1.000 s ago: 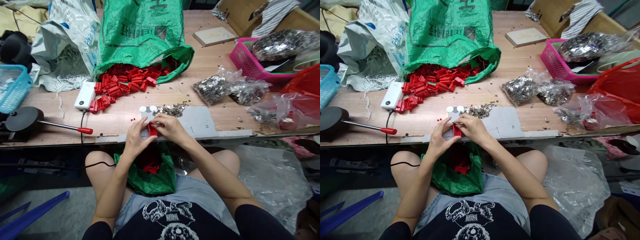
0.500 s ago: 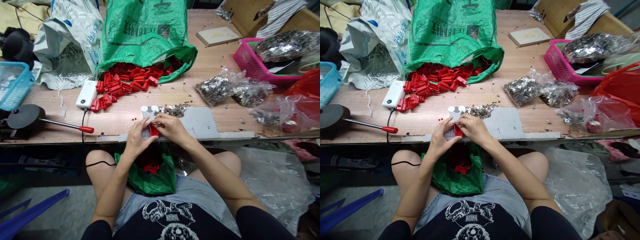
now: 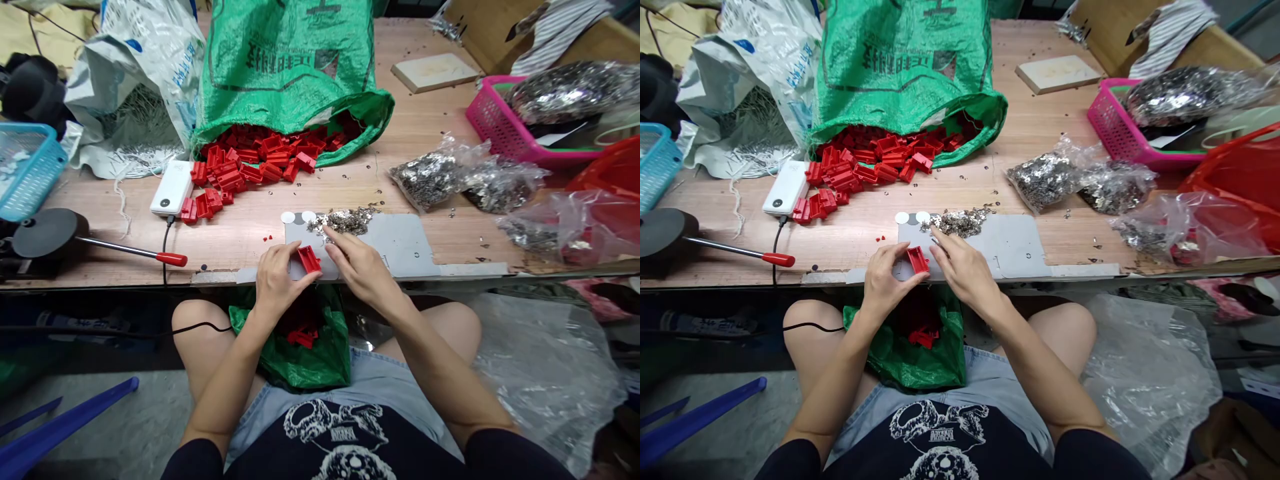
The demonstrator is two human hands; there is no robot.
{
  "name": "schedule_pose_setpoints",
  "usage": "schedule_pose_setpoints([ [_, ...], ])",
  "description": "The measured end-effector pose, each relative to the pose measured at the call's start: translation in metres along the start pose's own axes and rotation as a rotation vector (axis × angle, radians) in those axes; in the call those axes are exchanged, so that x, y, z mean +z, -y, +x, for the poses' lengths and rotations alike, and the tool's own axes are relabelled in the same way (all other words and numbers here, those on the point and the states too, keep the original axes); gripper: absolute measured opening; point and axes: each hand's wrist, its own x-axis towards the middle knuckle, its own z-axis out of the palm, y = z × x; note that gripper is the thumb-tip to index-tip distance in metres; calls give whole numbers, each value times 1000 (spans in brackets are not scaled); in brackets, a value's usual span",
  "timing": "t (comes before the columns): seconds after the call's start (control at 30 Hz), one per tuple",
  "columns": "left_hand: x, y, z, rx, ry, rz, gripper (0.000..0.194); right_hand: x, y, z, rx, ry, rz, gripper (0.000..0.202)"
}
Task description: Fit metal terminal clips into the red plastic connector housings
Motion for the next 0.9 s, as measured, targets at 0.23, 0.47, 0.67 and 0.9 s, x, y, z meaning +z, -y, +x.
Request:
schedule_pose_setpoints([
  [0.23, 3, -8, -1, 10, -30, 42, 49, 26, 20, -25, -33, -88, 77, 42],
  [0.47, 4, -6, -1, 37, -46, 38, 40, 41, 19, -17, -28, -263, 48, 30],
  [0.67, 3, -7, 1, 45, -44, 34, 36, 41, 21, -14, -40, -261, 10, 29],
  [0.9, 2, -8, 3, 54, -50, 26, 33, 40, 21, -12, -58, -243, -26, 28],
])
